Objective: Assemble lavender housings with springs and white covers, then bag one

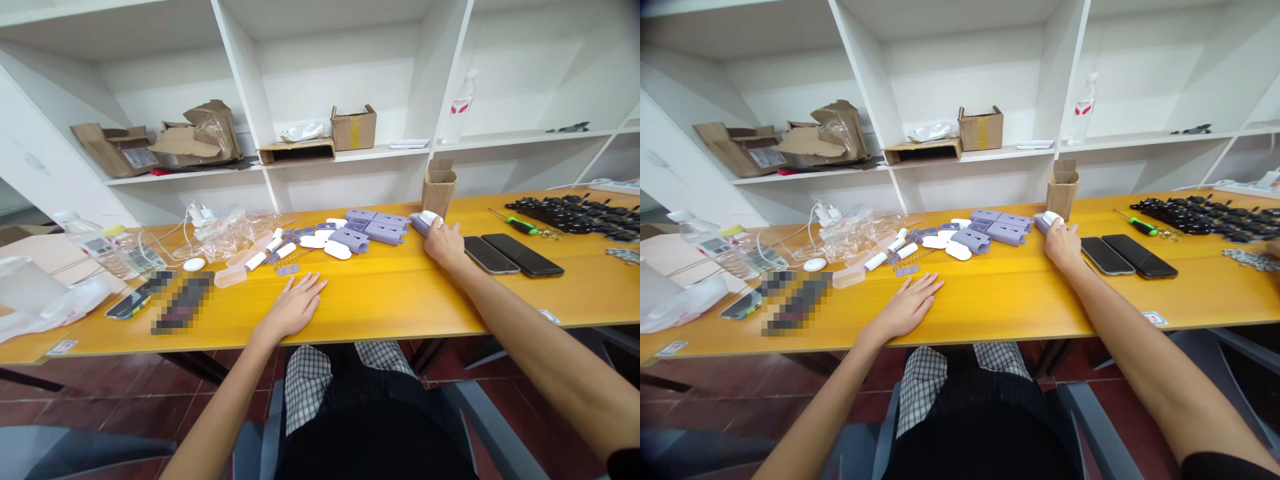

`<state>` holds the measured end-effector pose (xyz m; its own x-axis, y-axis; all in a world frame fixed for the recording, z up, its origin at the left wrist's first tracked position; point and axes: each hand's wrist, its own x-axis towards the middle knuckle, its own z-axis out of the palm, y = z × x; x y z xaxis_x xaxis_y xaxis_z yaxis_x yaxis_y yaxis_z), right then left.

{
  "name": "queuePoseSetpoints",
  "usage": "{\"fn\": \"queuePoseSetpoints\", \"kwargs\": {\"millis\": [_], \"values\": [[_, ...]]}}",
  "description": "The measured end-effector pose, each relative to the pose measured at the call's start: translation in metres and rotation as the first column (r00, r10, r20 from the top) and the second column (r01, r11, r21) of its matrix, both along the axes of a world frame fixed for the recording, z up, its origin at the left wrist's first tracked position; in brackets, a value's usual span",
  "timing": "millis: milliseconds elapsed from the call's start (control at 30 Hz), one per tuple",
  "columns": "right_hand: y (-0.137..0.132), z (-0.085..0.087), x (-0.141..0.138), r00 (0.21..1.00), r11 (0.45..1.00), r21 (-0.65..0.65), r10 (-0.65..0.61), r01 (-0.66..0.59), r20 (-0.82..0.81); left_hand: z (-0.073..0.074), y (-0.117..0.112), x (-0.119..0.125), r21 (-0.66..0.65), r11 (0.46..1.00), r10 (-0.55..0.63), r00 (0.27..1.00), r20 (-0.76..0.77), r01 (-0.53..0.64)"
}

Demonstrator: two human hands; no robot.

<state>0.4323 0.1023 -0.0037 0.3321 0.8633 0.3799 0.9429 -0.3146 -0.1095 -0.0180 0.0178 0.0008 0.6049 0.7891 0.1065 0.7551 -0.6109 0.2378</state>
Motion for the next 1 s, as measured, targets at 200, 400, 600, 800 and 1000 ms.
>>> {"fn": "queuePoseSetpoints", "kwargs": {"millis": [200,400,600,800,1000], "values": [[0.027,-0.013,0.006,0.993,0.993,0.092,0.082,-0.074,-0.088,0.003,-0.002,0.001,-0.026,1.000,0.012,1.000,-0.007,-0.012],[0.047,-0.026,0.021,0.993,0.988,0.153,0.052,-0.035,-0.105,0.011,-0.005,0.006,-0.059,0.997,0.048,0.993,-0.109,-0.055],[0.069,-0.030,0.036,0.975,0.973,0.215,0.126,-0.085,-0.185,0.012,-0.007,0.006,-0.055,0.997,0.051,0.992,-0.113,-0.058],[0.083,-0.033,0.042,0.958,0.963,0.205,0.217,-0.177,-0.188,0.012,-0.006,0.006,-0.054,0.996,0.062,0.990,-0.130,-0.070],[0.072,-0.028,0.033,0.954,0.961,0.135,0.261,-0.242,-0.147,0.010,-0.005,0.006,-0.048,0.997,0.050,0.992,-0.113,-0.056]]}}
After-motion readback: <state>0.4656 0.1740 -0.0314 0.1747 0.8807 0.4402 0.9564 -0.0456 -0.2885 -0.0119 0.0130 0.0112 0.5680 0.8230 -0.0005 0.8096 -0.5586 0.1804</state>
